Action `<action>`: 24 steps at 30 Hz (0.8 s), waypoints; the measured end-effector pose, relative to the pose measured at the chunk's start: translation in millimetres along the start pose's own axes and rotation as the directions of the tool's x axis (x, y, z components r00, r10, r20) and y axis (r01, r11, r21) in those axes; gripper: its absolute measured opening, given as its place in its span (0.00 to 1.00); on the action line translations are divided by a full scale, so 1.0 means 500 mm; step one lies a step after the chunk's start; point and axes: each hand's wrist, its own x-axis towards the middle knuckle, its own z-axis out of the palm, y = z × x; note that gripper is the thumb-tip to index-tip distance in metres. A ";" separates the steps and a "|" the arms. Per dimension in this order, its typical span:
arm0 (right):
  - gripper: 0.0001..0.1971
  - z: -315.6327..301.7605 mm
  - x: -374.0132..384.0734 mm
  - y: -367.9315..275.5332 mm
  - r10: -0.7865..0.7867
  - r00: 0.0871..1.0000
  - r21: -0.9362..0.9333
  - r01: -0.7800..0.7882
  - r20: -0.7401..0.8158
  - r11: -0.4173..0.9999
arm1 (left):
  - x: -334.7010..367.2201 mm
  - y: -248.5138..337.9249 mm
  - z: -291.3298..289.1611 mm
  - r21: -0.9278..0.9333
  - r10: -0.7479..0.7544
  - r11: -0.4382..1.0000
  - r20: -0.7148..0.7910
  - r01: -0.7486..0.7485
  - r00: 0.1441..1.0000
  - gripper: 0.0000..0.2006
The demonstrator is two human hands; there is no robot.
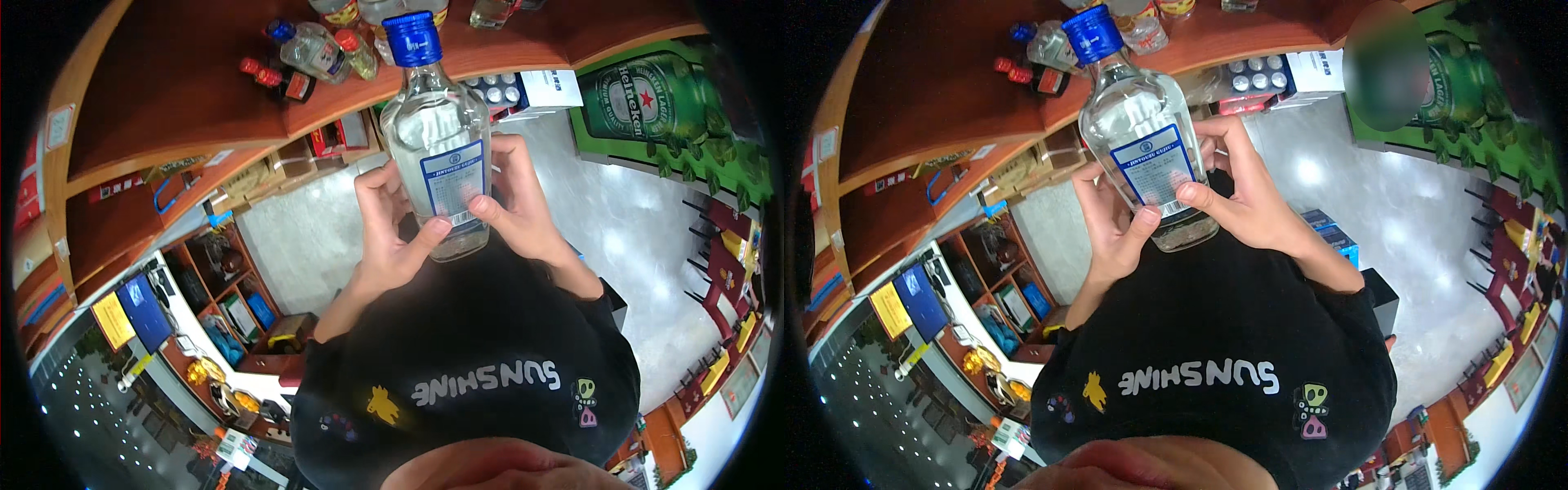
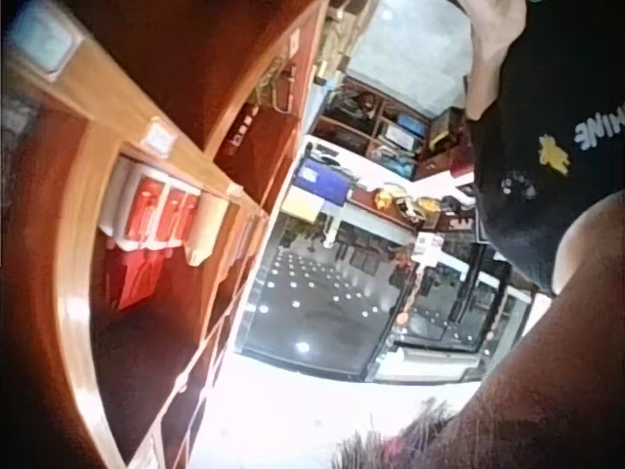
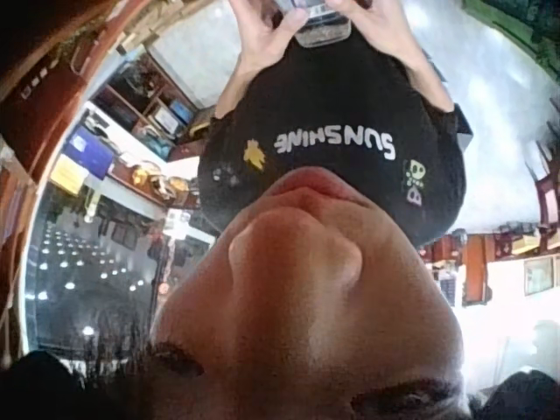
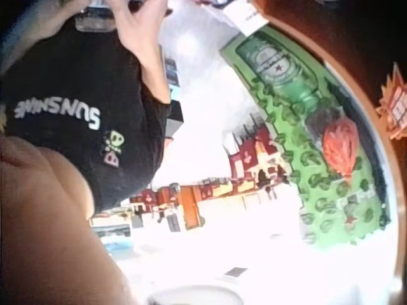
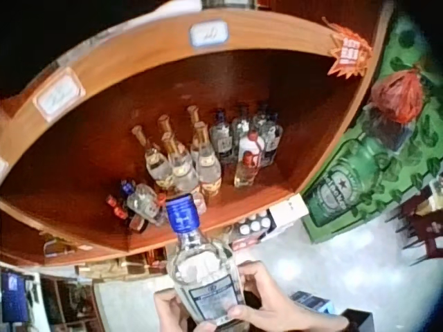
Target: The person is inspecting and rearranging various liquor bottles on a wooden shelving unit.
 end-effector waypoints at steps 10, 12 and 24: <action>0.27 0.002 -0.002 0.002 0.001 0.999 0.110 -0.007 0.053 0.994 | -0.018 -0.008 -0.008 -0.196 -0.074 0.978 -0.032 0.066 0.997 0.32; 0.28 -0.022 0.008 0.007 0.000 0.996 0.202 -0.018 0.092 0.979 | -0.012 -0.017 -0.014 -0.281 -0.103 0.955 -0.030 0.090 0.994 0.32; 0.48 0.017 0.083 -0.046 0.050 0.944 0.390 -0.183 0.327 0.903 | 0.015 -0.053 -0.011 -0.810 -0.079 0.267 0.522 0.522 0.849 0.43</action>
